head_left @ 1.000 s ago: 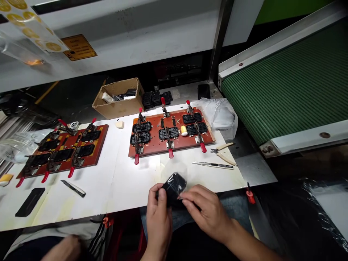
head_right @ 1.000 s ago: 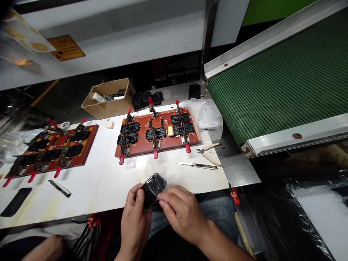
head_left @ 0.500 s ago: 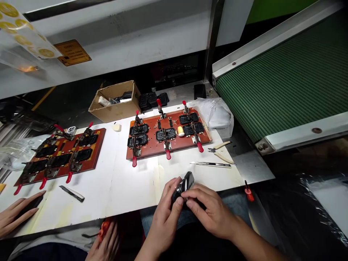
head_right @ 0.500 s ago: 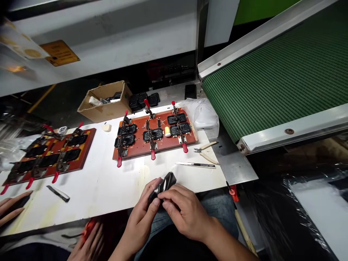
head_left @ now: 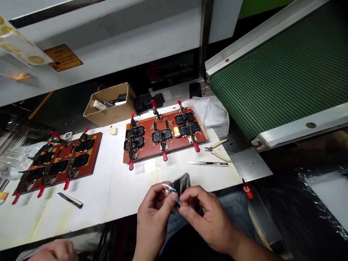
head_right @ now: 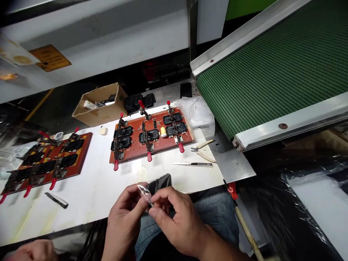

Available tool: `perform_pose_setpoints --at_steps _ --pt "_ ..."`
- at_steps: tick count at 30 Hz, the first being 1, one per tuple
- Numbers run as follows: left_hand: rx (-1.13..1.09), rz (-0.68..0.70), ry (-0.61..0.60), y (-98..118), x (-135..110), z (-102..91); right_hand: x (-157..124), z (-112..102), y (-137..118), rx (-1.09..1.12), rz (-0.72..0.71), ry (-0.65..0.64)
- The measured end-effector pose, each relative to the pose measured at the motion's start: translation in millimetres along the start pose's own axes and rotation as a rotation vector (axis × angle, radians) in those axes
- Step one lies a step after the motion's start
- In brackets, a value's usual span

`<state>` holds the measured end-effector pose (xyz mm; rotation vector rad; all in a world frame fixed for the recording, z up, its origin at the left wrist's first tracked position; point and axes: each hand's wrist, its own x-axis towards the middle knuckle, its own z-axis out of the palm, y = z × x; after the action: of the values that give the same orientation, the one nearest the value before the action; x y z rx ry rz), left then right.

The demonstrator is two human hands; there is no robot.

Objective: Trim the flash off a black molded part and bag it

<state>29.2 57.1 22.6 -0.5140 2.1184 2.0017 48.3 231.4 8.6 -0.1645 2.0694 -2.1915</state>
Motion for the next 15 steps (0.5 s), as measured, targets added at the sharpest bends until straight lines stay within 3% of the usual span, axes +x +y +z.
perform_pose_setpoints --at_steps 2,4,5,7,11,15 --pt "-0.037 0.037 0.046 -8 2 -1.4 -7 4 15 0.125 0.146 -0.158" --pt "-0.073 0.044 0.012 -15 2 -4.0 -14 11 34 0.332 0.361 -0.281" --pt "-0.089 0.058 -0.027 -18 0 -4.7 -16 16 42 0.45 0.457 -0.295" --pt "-0.105 0.124 -0.102 -21 -5 -4.0 -18 24 51 0.662 0.553 -0.2" --pt "-0.068 0.203 -0.17 -20 -18 -0.1 -9 20 43 0.809 0.426 0.087" --pt "-0.017 0.131 -0.166 -17 -11 -7.9 3 -12 31 0.558 0.242 0.132"
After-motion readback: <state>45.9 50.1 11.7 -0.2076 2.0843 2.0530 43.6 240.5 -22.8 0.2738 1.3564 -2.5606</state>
